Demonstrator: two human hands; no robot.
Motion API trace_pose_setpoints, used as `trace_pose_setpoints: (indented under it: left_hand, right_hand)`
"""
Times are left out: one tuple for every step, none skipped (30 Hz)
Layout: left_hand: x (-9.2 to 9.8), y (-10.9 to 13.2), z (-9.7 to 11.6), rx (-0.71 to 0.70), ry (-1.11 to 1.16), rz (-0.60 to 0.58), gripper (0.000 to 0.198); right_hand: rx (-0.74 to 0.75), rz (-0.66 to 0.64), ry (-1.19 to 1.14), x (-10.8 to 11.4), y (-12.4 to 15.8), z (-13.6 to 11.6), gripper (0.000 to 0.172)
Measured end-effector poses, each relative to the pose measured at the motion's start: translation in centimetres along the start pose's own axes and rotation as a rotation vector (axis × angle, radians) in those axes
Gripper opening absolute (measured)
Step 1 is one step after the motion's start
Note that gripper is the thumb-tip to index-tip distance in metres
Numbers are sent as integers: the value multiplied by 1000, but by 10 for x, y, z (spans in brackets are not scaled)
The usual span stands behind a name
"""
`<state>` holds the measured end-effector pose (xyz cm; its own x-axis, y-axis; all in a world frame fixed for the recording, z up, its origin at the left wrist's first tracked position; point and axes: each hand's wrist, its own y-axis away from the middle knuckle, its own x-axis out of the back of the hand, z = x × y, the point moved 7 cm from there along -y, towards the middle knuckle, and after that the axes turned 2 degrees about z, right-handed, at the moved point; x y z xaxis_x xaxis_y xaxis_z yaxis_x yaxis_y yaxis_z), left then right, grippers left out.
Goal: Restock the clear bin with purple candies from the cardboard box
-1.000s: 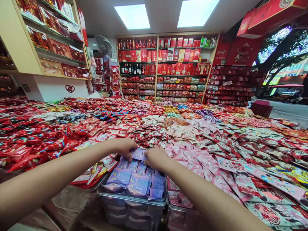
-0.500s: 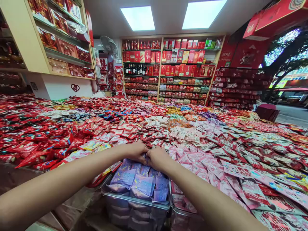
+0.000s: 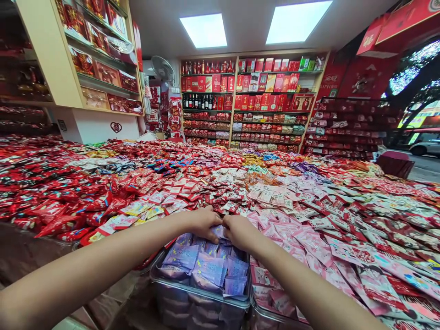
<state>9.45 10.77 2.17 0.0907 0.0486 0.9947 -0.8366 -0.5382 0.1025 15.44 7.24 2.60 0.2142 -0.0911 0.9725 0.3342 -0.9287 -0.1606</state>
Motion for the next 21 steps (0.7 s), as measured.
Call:
trace_pose_setpoints:
  left_hand:
    - [-1,1,0,-3,-11,-2,40]
    - [-2,1,0,-9,-23,0,40]
    - [-2,2,0,-16,-34,3,40]
    - [-2,3,0,-21,-43,7,40]
    - [-3,4,0,-24,-51,10,39]
    - [-3,5,0,-26,-57,14,38]
    - [-3,6,0,-26,-63,17,37]
    - [-4,8,1,-25,-69,21,35]
    - [-4,9,1,-23,-77,26,34]
    - [-5,11,1,-21,-86,31,32]
    - [-5,12,2,-17,-97,36,31]
    - [-5,14,3,-12,-110,42,30]
    - [-5,15,4,-4,-124,48,30]
    - [-5,16,4,4,-137,54,30]
    - [-5,17,5,12,-147,59,30]
    - [-5,18,5,18,-154,62,31]
    - [-5,18,6,21,-158,63,30]
    - [-6,19,6,21,-159,62,30]
    - [-6,19,6,19,-159,60,29]
    - [-7,19,5,15,-158,58,29]
    - [-8,19,5,10,-158,55,29]
  right_hand:
    - [-2,-6,5,-1,0,0,20]
    - [0,-13,11,-1,0,0,18]
    - [2,-21,15,-1,0,0,17]
    - [5,-30,19,-2,-1,0,17]
    - [7,-39,23,-2,-1,0,16]
    - [10,-50,26,-2,-1,0,16]
    - [14,-60,28,-3,-1,0,16]
    - [18,-68,29,-3,-1,0,16]
    - [23,-74,31,-4,-1,0,17]
    - [28,-78,33,-4,-1,0,18]
    - [34,-81,36,-4,-1,-1,18]
    - [41,-82,41,-5,-1,-1,19]
    - [48,-83,47,-5,-1,-2,19]
    - [56,-83,54,-6,-1,-3,19]
    - [62,-84,62,-6,-1,-3,18]
    - [66,-87,69,-7,-1,-3,18]
    - [65,-90,76,-8,-1,-3,18]
    - [60,-94,83,-9,-2,-2,17]
    - [52,-96,90,-10,-2,-1,17]
    - [42,-96,97,-11,-3,1,17]
    - [31,-96,105,-12,-4,3,18]
